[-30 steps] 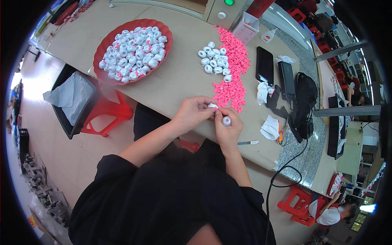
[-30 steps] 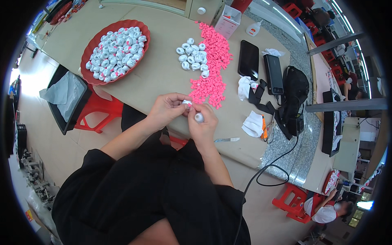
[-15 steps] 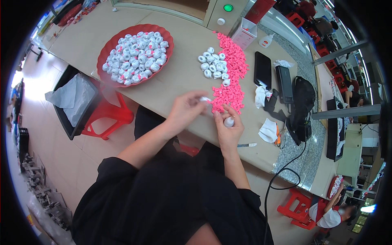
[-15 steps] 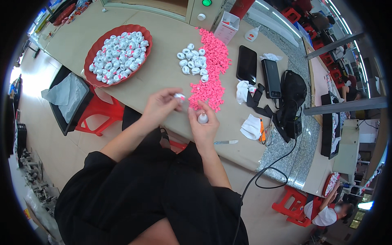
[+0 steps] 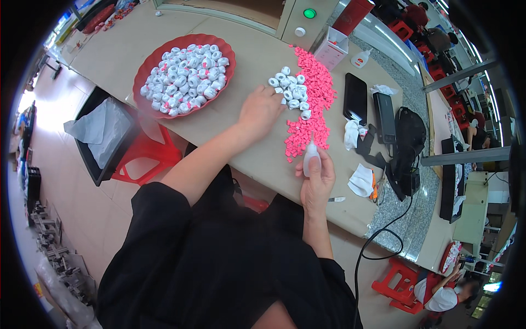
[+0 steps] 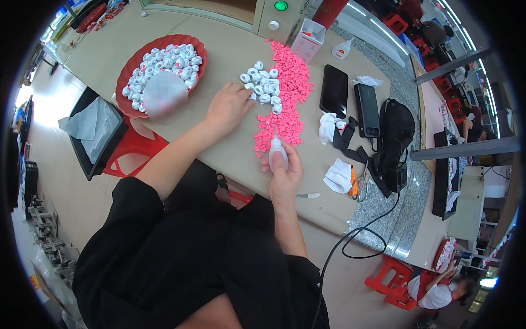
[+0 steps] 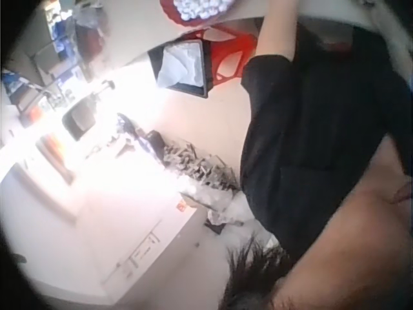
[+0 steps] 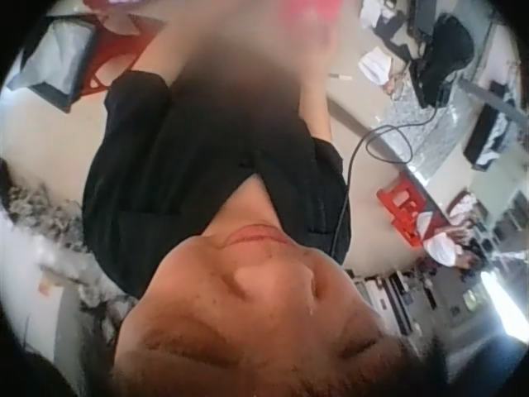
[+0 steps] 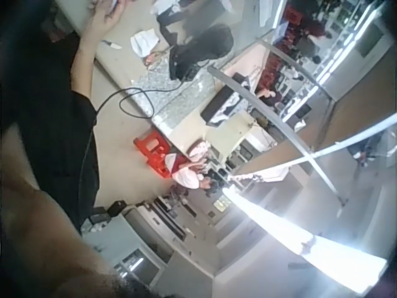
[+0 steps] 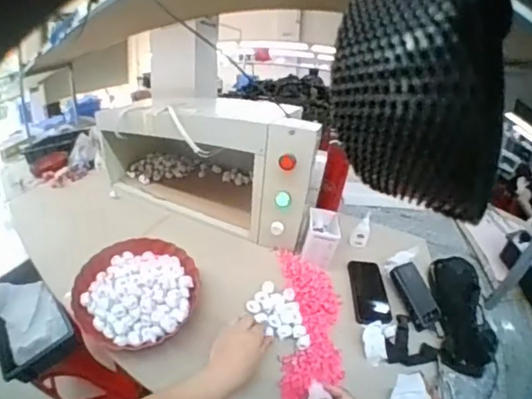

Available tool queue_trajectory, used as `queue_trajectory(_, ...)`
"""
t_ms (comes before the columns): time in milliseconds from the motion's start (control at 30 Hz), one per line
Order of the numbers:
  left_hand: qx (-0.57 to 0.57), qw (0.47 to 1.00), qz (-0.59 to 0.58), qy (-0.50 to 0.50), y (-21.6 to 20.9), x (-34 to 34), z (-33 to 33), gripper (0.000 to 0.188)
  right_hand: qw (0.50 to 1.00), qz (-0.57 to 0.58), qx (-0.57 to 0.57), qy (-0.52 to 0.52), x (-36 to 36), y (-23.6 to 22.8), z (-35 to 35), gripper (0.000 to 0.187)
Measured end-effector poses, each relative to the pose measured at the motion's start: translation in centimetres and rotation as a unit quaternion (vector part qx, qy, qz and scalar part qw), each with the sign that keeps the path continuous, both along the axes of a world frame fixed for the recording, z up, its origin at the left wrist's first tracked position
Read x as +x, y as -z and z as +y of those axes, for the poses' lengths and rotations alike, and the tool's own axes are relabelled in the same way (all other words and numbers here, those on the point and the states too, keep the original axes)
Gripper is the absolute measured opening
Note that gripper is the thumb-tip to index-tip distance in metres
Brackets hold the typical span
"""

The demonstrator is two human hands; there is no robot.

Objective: The person sits at a workbench and repeatedly picks up small white plastic rings. They apply a small amount of liquid from a squeeze bottle onto each ring and then attach a small pink plastic piece to it. The finished items are placed into a red bowl on the table.

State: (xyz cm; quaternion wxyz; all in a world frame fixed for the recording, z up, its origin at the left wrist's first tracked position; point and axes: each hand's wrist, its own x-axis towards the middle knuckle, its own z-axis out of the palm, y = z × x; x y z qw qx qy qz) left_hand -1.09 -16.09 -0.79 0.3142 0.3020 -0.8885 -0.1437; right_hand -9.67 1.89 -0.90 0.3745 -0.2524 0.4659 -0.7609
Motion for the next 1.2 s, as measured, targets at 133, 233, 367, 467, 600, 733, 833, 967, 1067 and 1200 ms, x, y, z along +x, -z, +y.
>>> queue_trajectory(133, 0.038, 0.998, 0.044, -0.012, 1.0, 0.3, 0.5, 0.016, 0.999, -0.043, 0.006, 0.012, -0.8, -1.1, 0.5, 0.025)
queue_trajectory(233, 0.133, 0.989, 0.061, 0.035, 1.4, 1.2, 0.6, 0.018, 0.998, -0.024, 0.012, 0.061, -1.7, -1.1, 0.5, 0.025)
queue_trajectory(367, 0.1, 0.994, 0.015, 0.037, 0.0, 0.4, 0.3, 0.023, 0.992, -0.07, -0.033, 0.098, -2.7, -1.0, 0.0, 0.029)
queue_trajectory(467, 0.094, 0.993, 0.025, 0.061, -1.0, 0.0, 0.4, 0.025, 0.99, -0.077, -0.031, 0.112, -3.1, -1.4, 0.4, 0.027)
queue_trajectory(600, 0.036, 0.993, 0.009, 0.115, -0.4, -0.4, 0.6, 0.029, 0.99, -0.095, -0.049, 0.094, -3.8, -0.7, 0.9, 0.027)
queue_trajectory(733, 0.014, 0.991, 0.008, 0.135, 1.2, -0.5, -0.5, 0.031, 0.985, -0.146, -0.077, 0.059, -3.9, -0.3, 0.6, 0.027)
queue_trajectory(833, 0.159, 0.975, 0.043, 0.148, 0.0, 0.5, -0.1, 0.027, 0.986, -0.142, -0.081, 0.028, -3.8, -1.1, 0.4, 0.025)
queue_trajectory(967, 0.613, 0.74, 0.24, 0.14, -1.2, 2.7, 2.2, 0.022, 0.994, -0.076, -0.074, 0.035, -3.0, -1.9, -0.1, 0.021)
queue_trajectory(1067, 0.636, 0.709, 0.27, 0.142, -0.9, 3.6, 4.5, 0.023, 0.995, 0.005, -0.052, 0.082, -1.8, -2.1, -0.8, 0.024)
queue_trajectory(1200, 0.627, 0.707, 0.289, 0.155, 0.1, 3.9, 6.5, 0.028, 0.986, 0.131, -0.067, 0.077, -2.3, 0.1, -1.0, 0.025)
